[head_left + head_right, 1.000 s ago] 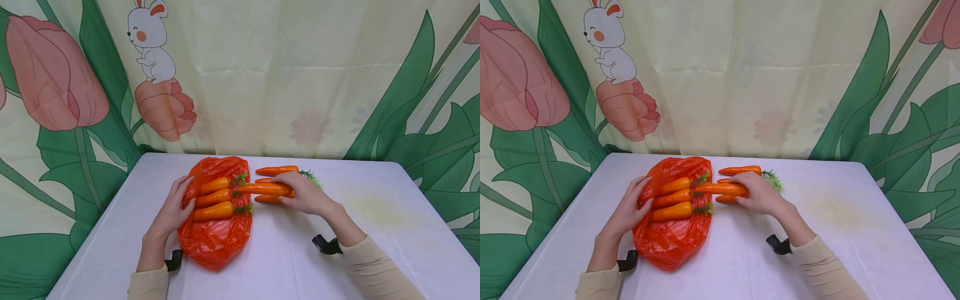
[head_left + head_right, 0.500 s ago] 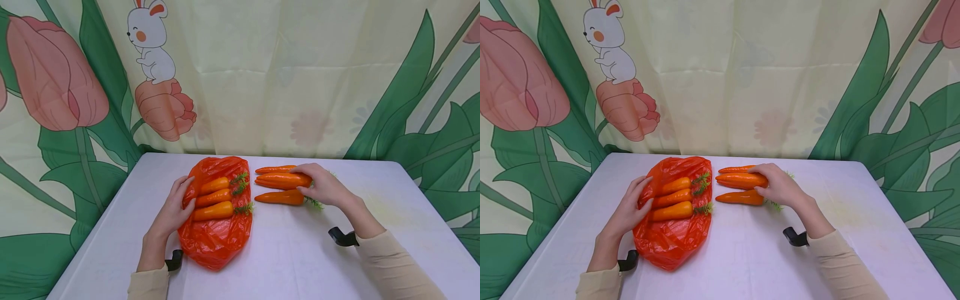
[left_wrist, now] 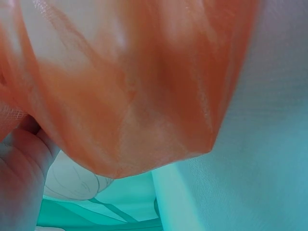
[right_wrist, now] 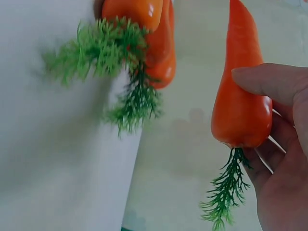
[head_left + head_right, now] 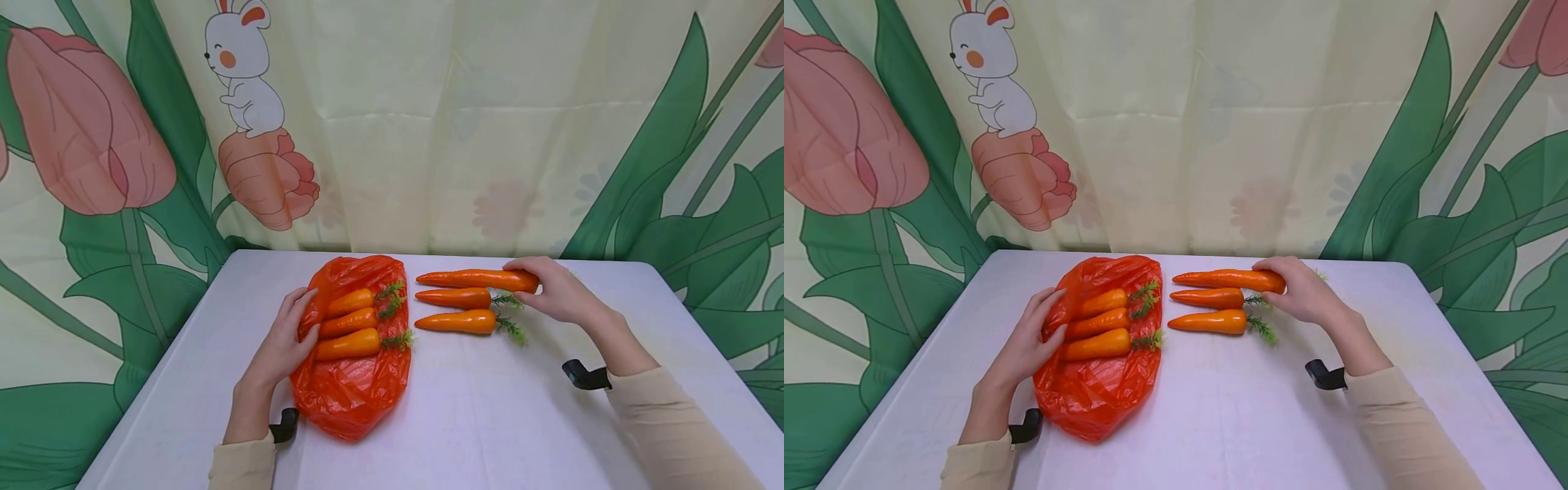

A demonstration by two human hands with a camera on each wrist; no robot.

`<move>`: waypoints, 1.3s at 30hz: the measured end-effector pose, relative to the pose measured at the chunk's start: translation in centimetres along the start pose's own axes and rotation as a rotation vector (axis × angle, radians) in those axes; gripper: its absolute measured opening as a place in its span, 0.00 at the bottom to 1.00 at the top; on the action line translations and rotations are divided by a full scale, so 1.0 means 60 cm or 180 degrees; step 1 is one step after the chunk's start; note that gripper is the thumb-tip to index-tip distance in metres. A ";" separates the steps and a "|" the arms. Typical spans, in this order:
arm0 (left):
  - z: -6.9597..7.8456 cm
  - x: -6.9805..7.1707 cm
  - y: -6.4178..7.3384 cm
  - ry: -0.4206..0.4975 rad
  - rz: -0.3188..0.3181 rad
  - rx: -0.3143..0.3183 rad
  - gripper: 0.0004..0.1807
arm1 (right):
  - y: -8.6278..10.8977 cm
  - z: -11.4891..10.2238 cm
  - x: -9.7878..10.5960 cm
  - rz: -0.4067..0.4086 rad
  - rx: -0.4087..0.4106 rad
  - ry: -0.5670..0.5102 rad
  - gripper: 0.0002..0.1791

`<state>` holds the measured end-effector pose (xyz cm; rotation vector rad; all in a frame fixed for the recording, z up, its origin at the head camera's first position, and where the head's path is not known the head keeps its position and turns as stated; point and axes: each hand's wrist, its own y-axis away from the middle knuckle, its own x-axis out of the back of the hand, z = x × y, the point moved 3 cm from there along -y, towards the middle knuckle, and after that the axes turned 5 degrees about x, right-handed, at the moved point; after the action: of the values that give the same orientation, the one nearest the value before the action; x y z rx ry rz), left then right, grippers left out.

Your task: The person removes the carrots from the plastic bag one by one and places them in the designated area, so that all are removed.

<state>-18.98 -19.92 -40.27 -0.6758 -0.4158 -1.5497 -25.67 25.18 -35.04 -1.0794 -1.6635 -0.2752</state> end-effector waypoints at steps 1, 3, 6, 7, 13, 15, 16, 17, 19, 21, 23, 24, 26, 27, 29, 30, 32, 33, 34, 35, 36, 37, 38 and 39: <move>0.000 0.000 0.000 -0.0008 0.0001 0.0003 0.37 | 0.001 0.004 0.004 -0.0008 -0.0020 -0.0011 0.21; 0.001 0.000 0.000 -0.0014 0.0000 0.0008 0.37 | 0.004 0.013 0.011 -0.0007 -0.0036 -0.0004 0.21; 0.001 0.000 0.000 -0.0010 -0.0002 0.0013 0.37 | 0.009 0.027 0.023 -0.0011 -0.0063 0.0009 0.21; 0.001 0.000 0.000 -0.0010 -0.0002 0.0011 0.37 | 0.012 0.032 0.026 -0.0018 -0.0079 0.0012 0.22; 0.002 0.001 0.000 -0.0006 -0.0001 0.0001 0.37 | 0.027 0.066 0.042 -0.0090 -0.0260 0.0004 0.23; 0.002 0.001 0.000 -0.0007 -0.0001 0.0005 0.37 | 0.031 0.077 0.045 -0.0108 -0.0308 0.0029 0.23; 0.002 0.001 0.001 -0.0008 0.0002 0.0006 0.37 | 0.034 0.083 0.046 -0.0119 -0.0330 0.0037 0.23; 0.002 0.001 0.001 -0.0008 0.0002 0.0007 0.37 | 0.036 0.089 0.047 -0.0135 -0.0354 0.0045 0.22; 0.001 0.001 0.001 -0.0005 -0.0001 0.0016 0.37 | 0.040 0.100 0.048 -0.0164 -0.0419 0.0046 0.23; 0.001 0.001 0.001 -0.0010 -0.0002 0.0028 0.37 | 0.044 0.111 0.049 -0.0198 -0.0510 0.0036 0.23; 0.000 0.000 0.001 -0.0009 -0.0002 0.0036 0.37 | 0.047 0.122 0.049 -0.0238 -0.0614 0.0020 0.23; 0.000 0.000 0.001 -0.0006 -0.0002 0.0038 0.37 | 0.049 0.128 0.049 -0.0254 -0.0667 0.0021 0.23; -0.001 0.000 0.001 -0.0001 -0.0002 0.0036 0.37 | 0.052 0.138 0.048 -0.0295 -0.0765 0.0020 0.23; -0.001 0.000 0.001 0.0007 -0.0006 0.0037 0.37 | 0.054 0.144 0.047 -0.0315 -0.0810 0.0022 0.24; -0.001 0.000 0.001 0.0019 -0.0011 0.0043 0.37 | 0.058 0.154 0.047 -0.0349 -0.0871 0.0020 0.24; -0.001 0.000 0.001 0.0022 -0.0015 0.0052 0.37 | 0.060 0.159 0.046 -0.0366 -0.0896 0.0020 0.24; -0.002 -0.001 0.001 0.0024 -0.0021 0.0067 0.37 | 0.064 0.170 0.045 -0.0392 -0.0930 0.0011 0.24; -0.002 -0.001 0.001 0.0020 -0.0025 0.0072 0.37 | 0.067 0.176 0.044 -0.0408 -0.0958 0.0013 0.24; -0.002 0.000 0.001 0.0019 -0.0024 0.0076 0.37 | 0.068 0.181 0.043 -0.0424 -0.0979 0.0009 0.24; -0.002 0.000 0.001 0.0020 -0.0027 0.0079 0.37 | 0.070 0.185 0.042 -0.0444 -0.1013 -0.0003 0.24; -0.002 0.000 0.001 0.0010 -0.0026 0.0075 0.37 | 0.071 0.190 0.041 -0.0468 -0.1055 -0.0002 0.24; -0.002 0.000 0.001 0.0005 -0.0027 0.0074 0.37 | 0.073 0.194 0.040 -0.0485 -0.1088 -0.0006 0.24; -0.003 0.001 0.001 0.0002 -0.0027 0.0075 0.37 | 0.075 0.199 0.039 -0.0503 -0.1119 -0.0012 0.24; -0.003 0.001 0.001 -0.0001 -0.0028 0.0077 0.37 | 0.076 0.202 0.037 -0.0521 -0.1154 -0.0016 0.24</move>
<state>-18.94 -20.07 -40.37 -0.6563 -0.4376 -1.5507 -30.09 36.79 -39.37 -1.2083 -1.7499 -0.7019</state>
